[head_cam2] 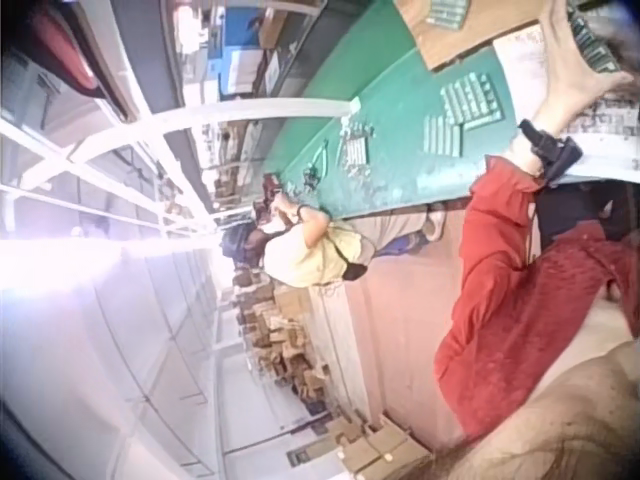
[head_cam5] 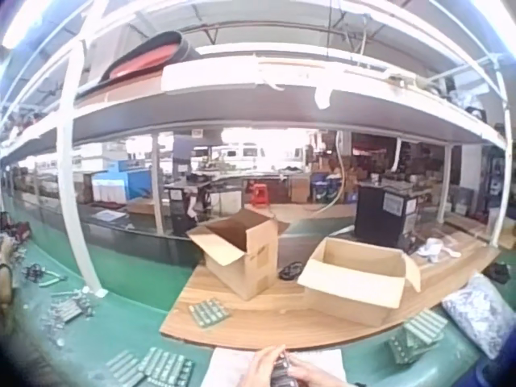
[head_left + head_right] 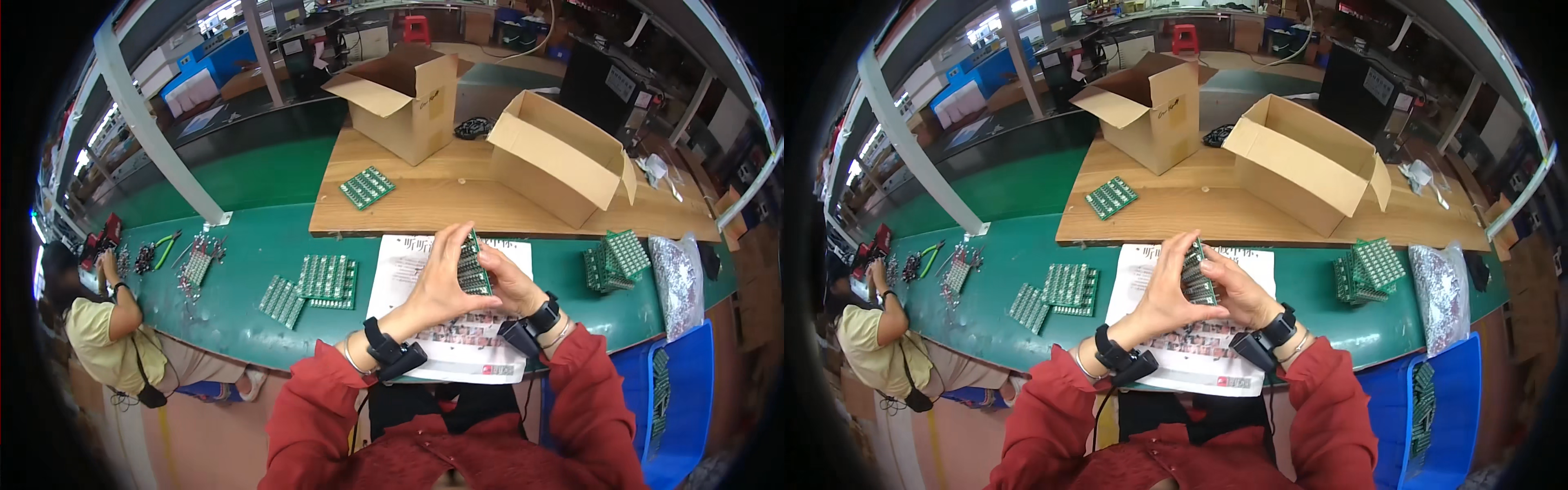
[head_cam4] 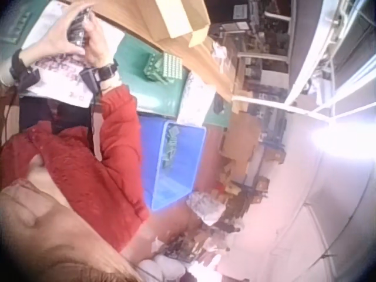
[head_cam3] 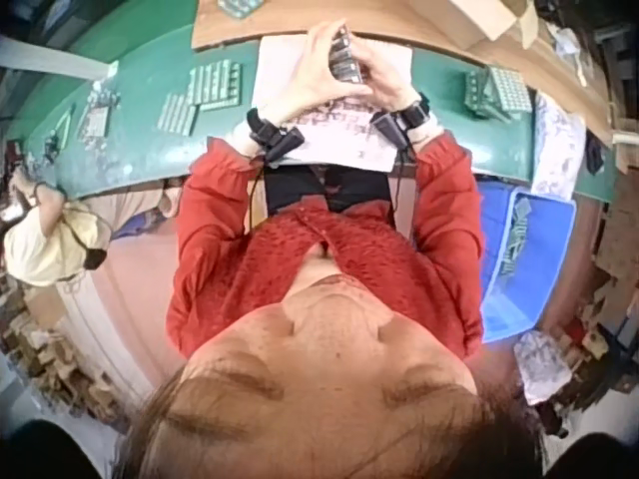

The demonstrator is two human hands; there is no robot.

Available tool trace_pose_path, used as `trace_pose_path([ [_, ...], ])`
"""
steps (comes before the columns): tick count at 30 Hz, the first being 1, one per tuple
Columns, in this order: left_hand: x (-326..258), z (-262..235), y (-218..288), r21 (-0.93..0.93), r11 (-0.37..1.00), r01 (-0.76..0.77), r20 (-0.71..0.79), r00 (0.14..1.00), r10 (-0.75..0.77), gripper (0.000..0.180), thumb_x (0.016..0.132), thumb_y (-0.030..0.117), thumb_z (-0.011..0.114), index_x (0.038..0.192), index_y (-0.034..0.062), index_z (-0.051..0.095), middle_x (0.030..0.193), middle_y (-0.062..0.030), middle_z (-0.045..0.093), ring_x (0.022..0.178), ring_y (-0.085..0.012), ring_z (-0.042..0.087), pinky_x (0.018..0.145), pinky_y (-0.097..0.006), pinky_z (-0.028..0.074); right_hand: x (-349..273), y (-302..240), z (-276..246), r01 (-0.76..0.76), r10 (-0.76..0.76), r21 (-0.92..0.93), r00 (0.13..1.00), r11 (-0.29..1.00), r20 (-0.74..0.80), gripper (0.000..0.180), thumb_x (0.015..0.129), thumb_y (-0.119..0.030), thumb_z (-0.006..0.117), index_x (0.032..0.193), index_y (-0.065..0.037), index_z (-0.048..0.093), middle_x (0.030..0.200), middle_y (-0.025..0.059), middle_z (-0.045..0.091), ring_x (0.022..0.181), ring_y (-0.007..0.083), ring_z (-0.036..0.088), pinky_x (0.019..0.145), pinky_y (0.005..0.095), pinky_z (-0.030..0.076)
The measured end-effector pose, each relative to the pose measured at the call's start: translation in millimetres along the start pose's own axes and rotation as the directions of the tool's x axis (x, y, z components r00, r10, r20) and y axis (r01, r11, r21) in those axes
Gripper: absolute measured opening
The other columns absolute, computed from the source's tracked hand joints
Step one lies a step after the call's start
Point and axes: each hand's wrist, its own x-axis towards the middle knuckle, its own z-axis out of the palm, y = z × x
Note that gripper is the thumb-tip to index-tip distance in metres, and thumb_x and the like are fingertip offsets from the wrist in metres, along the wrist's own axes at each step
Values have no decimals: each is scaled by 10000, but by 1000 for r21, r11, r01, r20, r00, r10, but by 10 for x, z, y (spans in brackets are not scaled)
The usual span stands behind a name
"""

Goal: The person assembles green circuit boards by hand, inserting small black components into the board's grid. They handle the boards one at a time, picking them up from a stack, inserting components, and placing them back down.

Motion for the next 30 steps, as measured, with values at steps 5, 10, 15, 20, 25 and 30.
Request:
trace_pose_path([
  [5, 29, 0, -196, 32, 992, -126, -108, 986, 129, 812, 708, 318, 766, 1311, -32, 349, 1255, -212, 430, 1164, -387, 422, 996, -463, 331, 10, -108, -81, 49, -47, -34, 998, 998, 50, 596, 916, -354, 518, 1388, -42, 332, 1123, 140, 580, 938, 203, 632, 810, 320, 534],
  [10, 33, 12, -324, 25, 1000, 5, -239, 971, 2, 232, 870, 137, 556, 1049, -7, 518, 942, -174, 541, 894, -356, 498, 773, -430, 389, 6, -112, -89, -80, 63, -277, 996, 958, -70, 582, 934, -410, 465, 1346, -8, 383, 1014, 170, 613, 757, 250, 676, 630, 304, 568],
  [15, 58, 71, -344, 122, 993, -3, -202, 979, 28, 103, 892, 91, 518, 949, 5, 519, 851, -166, 534, 795, -343, 519, 705, -405, 415, 12, -98, -6, -110, 40, -472, 987, 875, -156, 590, 920, -366, 533, 1325, 36, 386, 999, 134, 602, 744, 202, 664, 598, 269, 551],
  [20, 69, 93, -380, 205, 972, -112, -220, 963, 158, 79, 862, 72, 551, 889, 9, 512, 811, -155, 535, 759, -343, 523, 683, -418, 421, 0, -118, 22, -57, -11, -544, 993, 837, -121, 530, 919, -335, 542, 1247, 74, 465, 988, 99, 576, 878, 140, 600, 571, 254, 533],
  [25, 85, 108, -427, 265, 947, -181, -229, 942, 244, 81, 830, 53, 581, 821, 20, 507, 729, -142, 523, 693, -335, 523, 643, -408, 427, -12, -136, 45, -77, 18, -490, 992, 868, -124, 470, 933, -368, 487, 1164, 39, 532, 925, 87, 589, 824, 146, 614, 531, 260, 539],
  [30, 24, 145, -431, 42, 998, -50, -293, 954, 60, 86, 846, 25, 569, 893, -1, 501, 742, -159, 546, 674, -353, 558, 612, -407, 448, -20, -158, 58, -84, 30, -323, 985, 943, -169, 434, 937, -381, 466, 1117, 3, 560, 963, 110, 614, 793, 178, 637, 519, 284, 556],
])
